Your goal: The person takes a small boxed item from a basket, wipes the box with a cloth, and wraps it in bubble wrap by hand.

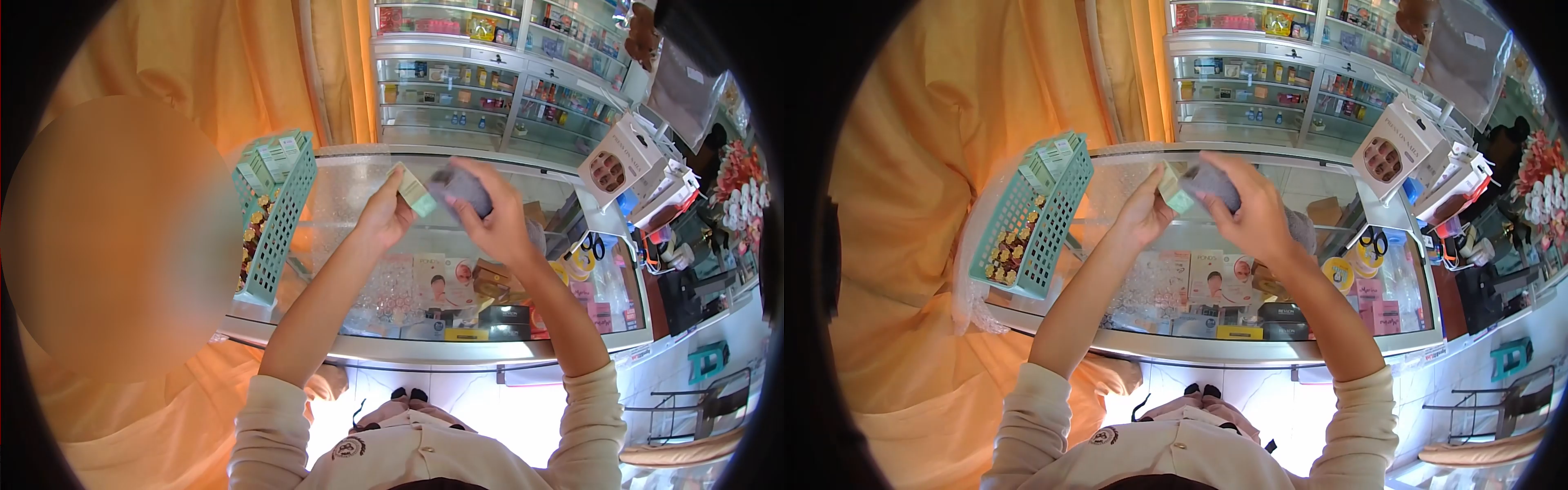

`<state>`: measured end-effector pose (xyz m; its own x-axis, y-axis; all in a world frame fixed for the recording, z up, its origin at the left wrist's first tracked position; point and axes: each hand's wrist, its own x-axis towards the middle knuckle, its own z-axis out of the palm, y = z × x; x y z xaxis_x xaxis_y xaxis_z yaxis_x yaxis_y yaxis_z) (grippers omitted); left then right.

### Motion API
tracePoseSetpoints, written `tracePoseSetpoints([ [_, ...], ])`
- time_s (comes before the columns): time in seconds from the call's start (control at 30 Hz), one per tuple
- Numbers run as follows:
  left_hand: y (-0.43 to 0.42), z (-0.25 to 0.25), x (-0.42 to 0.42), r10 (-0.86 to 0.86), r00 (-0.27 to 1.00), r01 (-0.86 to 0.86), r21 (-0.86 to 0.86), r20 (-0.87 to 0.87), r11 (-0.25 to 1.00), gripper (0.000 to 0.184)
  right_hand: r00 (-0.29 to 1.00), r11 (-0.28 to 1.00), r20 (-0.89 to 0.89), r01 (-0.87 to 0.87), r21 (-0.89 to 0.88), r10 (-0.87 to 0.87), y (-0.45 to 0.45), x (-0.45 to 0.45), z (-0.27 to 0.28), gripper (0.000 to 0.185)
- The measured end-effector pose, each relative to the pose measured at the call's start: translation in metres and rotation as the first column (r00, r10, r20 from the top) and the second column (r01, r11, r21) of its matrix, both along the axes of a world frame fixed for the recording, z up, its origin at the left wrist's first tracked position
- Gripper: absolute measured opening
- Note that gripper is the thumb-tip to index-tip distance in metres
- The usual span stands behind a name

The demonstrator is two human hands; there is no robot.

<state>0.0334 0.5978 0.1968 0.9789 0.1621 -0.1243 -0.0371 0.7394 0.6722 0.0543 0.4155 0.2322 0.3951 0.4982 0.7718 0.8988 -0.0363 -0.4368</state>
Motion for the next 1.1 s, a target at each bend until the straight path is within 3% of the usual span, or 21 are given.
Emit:
tracePoseSetpoints([
  [0.07,0.005,-0.006,0.006,0.014,1.000,-0.014,-0.012,-0.020,1.000,0.029,0.967,0.973,0.156,0.182,0.140,-0.204,0.002,-0.004,0.004,0.052],
  [0.1,0.007,-0.006,0.006,0.031,0.999,-0.032,-0.023,-0.039,0.999,0.029,0.967,0.974,0.157,0.181,0.139,-0.202,0.004,-0.007,0.003,0.052],
  [0.13,0.010,-0.006,0.003,0.034,0.999,-0.035,-0.024,-0.038,0.999,0.029,0.948,0.989,0.285,0.144,0.023,-0.144,0.006,-0.013,0.000,0.054],
  [0.17,0.012,-0.007,0.000,-0.128,0.992,0.128,-0.026,0.005,0.991,0.032,0.913,0.988,0.401,0.120,-0.098,-0.072,0.008,-0.017,-0.002,0.055],
  [0.2,0.013,-0.006,-0.003,-0.287,0.957,0.288,-0.018,0.047,0.957,0.036,0.859,0.952,0.506,0.215,-0.218,-0.078,0.012,-0.017,-0.009,0.057],
  [0.33,0.012,-0.008,0.004,-0.123,0.991,0.123,-0.009,-0.045,0.992,0.028,0.861,0.964,0.486,0.237,-0.123,-0.150,0.005,0.001,-0.005,0.056],
  [0.43,-0.004,0.012,-0.005,-0.004,0.994,-0.012,-0.150,-0.107,0.989,0.028,0.902,0.966,0.349,0.257,0.035,-0.253,0.000,0.003,0.000,0.055],
  [0.53,-0.007,0.004,-0.007,0.010,0.998,-0.010,0.000,-0.056,1.000,0.031,0.920,0.985,0.352,0.166,0.039,-0.169,0.009,-0.011,0.001,0.055],
  [0.63,0.001,-0.008,-0.006,-0.112,0.993,0.103,0.158,0.048,0.982,0.037,0.930,0.983,0.350,0.156,-0.101,-0.112,0.011,-0.013,-0.004,0.055],
  [0.7,0.005,-0.003,0.003,0.134,0.982,-0.080,0.359,-0.130,0.930,0.041,0.951,0.982,0.264,0.182,-0.058,-0.161,0.006,-0.005,0.000,0.056],
  [0.83,-0.012,0.007,-0.005,0.127,0.991,-0.135,0.257,0.047,0.957,0.047,0.962,0.986,0.216,0.162,0.039,-0.166,0.005,-0.008,0.002,0.055],
  [0.9,-0.018,0.001,-0.010,0.065,0.997,-0.075,0.305,0.045,0.949,0.047,0.952,0.989,0.305,0.067,-0.131,-0.024,0.008,-0.017,0.002,0.053],
  [0.97,-0.021,-0.002,-0.012,-0.004,0.999,-0.009,0.353,0.036,0.936,0.047,0.939,0.989,0.340,0.101,-0.110,-0.058,0.008,-0.010,0.000,0.051],
  [1.03,-0.026,0.003,-0.016,-0.187,0.982,0.165,0.484,-0.003,0.859,0.042,0.944,0.967,0.211,0.252,0.035,-0.254,0.004,0.001,0.004,0.050],
  [1.1,-0.030,0.004,-0.017,-0.183,0.983,0.156,0.407,0.027,0.900,0.031,0.947,0.961,0.163,0.274,0.031,-0.275,0.000,0.001,0.007,0.048],
])
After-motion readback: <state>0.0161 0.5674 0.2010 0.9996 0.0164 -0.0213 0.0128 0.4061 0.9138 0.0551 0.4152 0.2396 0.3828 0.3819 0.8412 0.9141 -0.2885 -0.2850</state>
